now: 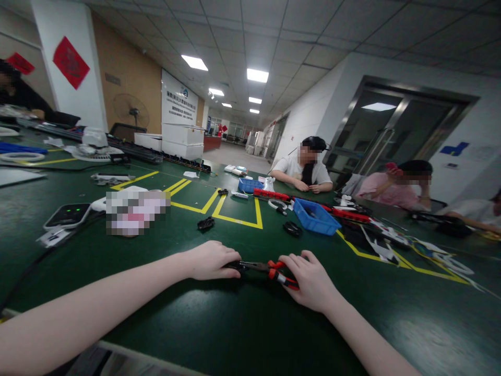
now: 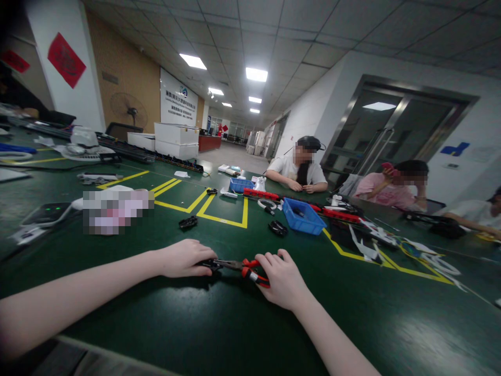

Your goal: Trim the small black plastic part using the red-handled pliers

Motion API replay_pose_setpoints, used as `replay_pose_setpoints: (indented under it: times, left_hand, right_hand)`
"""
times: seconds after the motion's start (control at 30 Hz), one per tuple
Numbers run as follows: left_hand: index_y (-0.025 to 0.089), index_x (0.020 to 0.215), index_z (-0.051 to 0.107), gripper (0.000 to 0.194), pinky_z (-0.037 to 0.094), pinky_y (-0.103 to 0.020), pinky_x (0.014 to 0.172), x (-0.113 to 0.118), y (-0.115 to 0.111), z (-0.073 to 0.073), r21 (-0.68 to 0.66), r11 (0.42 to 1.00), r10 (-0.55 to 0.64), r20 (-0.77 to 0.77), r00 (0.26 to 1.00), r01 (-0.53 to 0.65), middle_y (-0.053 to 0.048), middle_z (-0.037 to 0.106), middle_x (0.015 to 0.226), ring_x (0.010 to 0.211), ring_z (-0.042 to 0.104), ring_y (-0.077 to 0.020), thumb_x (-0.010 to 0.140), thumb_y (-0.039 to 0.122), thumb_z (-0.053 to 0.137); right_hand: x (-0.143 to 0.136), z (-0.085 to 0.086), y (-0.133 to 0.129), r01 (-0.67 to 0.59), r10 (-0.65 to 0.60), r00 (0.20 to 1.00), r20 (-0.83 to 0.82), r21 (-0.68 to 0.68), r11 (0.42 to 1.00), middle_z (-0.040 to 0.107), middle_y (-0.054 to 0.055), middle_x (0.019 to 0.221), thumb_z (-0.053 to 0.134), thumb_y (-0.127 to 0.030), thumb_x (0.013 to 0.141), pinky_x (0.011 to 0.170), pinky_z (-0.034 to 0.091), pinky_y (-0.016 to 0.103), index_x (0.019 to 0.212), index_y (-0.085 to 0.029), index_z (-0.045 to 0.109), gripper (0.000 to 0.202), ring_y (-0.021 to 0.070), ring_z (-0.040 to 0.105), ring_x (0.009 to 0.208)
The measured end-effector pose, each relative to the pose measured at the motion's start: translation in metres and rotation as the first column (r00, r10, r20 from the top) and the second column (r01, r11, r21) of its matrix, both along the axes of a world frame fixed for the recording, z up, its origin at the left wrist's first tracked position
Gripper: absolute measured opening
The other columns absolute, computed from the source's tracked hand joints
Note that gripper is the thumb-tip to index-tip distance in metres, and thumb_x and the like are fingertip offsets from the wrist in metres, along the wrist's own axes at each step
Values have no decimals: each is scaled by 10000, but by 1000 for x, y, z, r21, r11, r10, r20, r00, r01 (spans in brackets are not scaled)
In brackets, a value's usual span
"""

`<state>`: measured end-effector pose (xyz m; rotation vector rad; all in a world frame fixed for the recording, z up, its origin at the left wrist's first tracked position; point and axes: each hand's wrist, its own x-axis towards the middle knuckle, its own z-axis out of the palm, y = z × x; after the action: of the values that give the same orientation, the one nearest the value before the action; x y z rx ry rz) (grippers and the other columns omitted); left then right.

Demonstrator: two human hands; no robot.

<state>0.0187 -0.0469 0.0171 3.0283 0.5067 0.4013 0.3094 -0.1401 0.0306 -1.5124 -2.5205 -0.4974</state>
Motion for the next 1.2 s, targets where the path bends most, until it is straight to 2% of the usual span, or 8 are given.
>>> replay_pose_setpoints:
  times: [0.17, 0.33, 0.53, 0.67, 1.03, 1.2]
  left_hand:
    - [211, 1179, 545, 357, 450, -288, 684, -1, 0, 0, -10, 1000, -19, 16, 1000, 19, -42, 670, 1013, 767, 661, -200, 953, 486, 525]
    - [221, 1334, 424, 509, 459, -282, 701, -1, -1, -2, 0, 999, -45, 54, 998, 45, -56, 638, 1111, 830, 662, -210, 910, 429, 614]
    - [219, 1244, 490, 364, 458, -281, 692, 0, -2, -4, 65, 997, -50, 63, 997, 46, -40, 647, 1060, 793, 649, -192, 932, 381, 586]
    - [210, 1240, 498, 335, 458, -283, 713, 0, -2, -5, 90, 995, -61, 77, 995, 54, -47, 651, 1064, 809, 646, -187, 953, 372, 555]
    - [208, 1253, 489, 321, 476, -287, 757, 0, -1, -3, 23, 997, -77, 85, 993, 76, -61, 659, 1056, 860, 660, -201, 968, 349, 533]
    - [206, 1255, 492, 327, 473, -285, 752, -1, 0, -4, 26, 996, -88, 76, 993, 86, -69, 653, 1070, 855, 657, -202, 967, 355, 535]
  right_hand:
    - [-2, 3, -3, 3, -3, 1000, 11, -19, 1000, 699, 71, 988, 626, -286, 789, 936, 365, 409, 1120, -185, 592, 348, 220, 642, 876]
    - [-2, 2, -2, 8, -8, 1000, 8, -34, 999, 695, 87, 983, 601, -292, 794, 905, 357, 400, 1107, -174, 589, 335, 217, 632, 845]
    - [-3, 2, -2, 11, -11, 1000, -10, -64, 998, 693, 84, 957, 576, -301, 811, 879, 344, 388, 1092, -166, 585, 312, 208, 619, 807]
    - [-3, 3, -3, 11, -11, 1000, -7, -58, 998, 695, 74, 949, 584, -300, 813, 876, 348, 378, 1089, -173, 586, 304, 198, 621, 800]
    - [-3, 3, -3, 12, -12, 1000, -3, -26, 1000, 701, 74, 992, 608, -295, 792, 913, 361, 402, 1119, -192, 583, 344, 214, 645, 860]
    - [-2, 2, -1, 19, -20, 999, -27, -42, 999, 699, 72, 1011, 601, -309, 822, 928, 363, 417, 1140, -197, 580, 338, 219, 644, 887]
